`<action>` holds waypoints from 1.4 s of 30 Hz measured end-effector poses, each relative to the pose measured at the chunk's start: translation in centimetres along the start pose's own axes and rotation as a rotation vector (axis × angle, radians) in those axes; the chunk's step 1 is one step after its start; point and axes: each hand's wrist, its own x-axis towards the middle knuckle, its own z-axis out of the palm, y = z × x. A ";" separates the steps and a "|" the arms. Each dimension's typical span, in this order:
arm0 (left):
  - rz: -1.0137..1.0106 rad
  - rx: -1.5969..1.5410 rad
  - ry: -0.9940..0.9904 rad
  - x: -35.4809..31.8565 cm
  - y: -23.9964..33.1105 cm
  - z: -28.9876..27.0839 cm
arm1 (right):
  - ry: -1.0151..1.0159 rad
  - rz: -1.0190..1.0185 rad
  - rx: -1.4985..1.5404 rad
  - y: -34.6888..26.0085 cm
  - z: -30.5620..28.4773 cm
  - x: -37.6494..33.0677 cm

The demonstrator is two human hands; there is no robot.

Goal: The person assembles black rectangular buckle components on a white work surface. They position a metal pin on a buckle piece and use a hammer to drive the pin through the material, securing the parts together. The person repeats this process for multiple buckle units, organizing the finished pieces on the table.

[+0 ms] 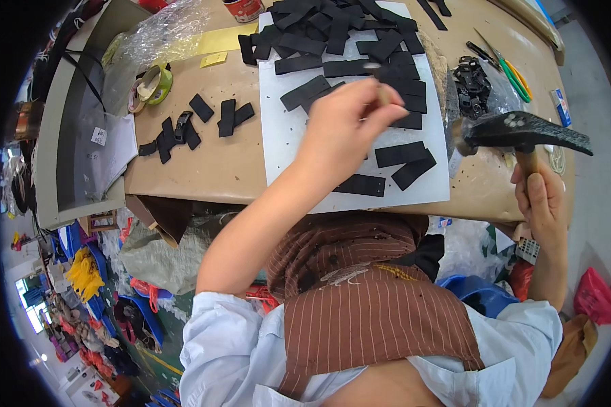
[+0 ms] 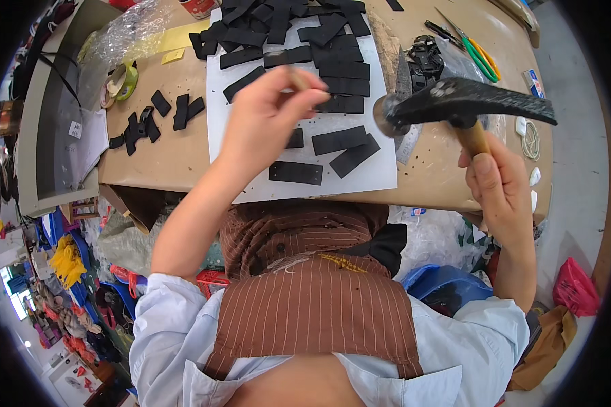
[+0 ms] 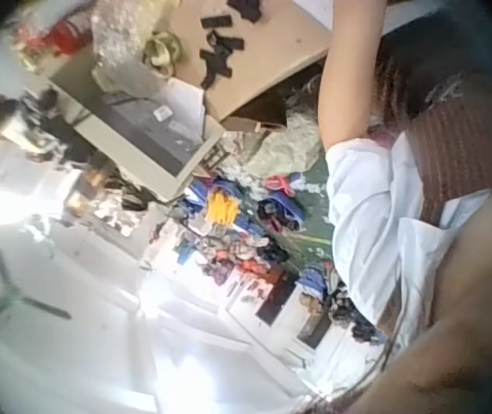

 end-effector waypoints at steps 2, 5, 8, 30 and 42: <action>-0.137 -0.091 0.074 -2.3 0.8 -0.7 | -0.021 -0.024 -0.015 1.0 0.5 0.3; -0.199 -0.120 0.106 -5.0 0.4 0.1 | -0.091 -0.070 -0.136 1.1 1.7 1.4; -0.193 -0.029 0.124 -5.5 -0.1 1.3 | -0.150 -0.126 -0.322 0.7 3.3 2.9; -0.008 0.191 0.219 -5.0 -2.2 2.8 | -0.236 -0.107 -0.430 -0.3 3.0 4.3; 0.198 0.388 0.221 -5.3 -1.6 3.5 | -0.284 -0.401 -0.154 -8.7 -3.2 4.9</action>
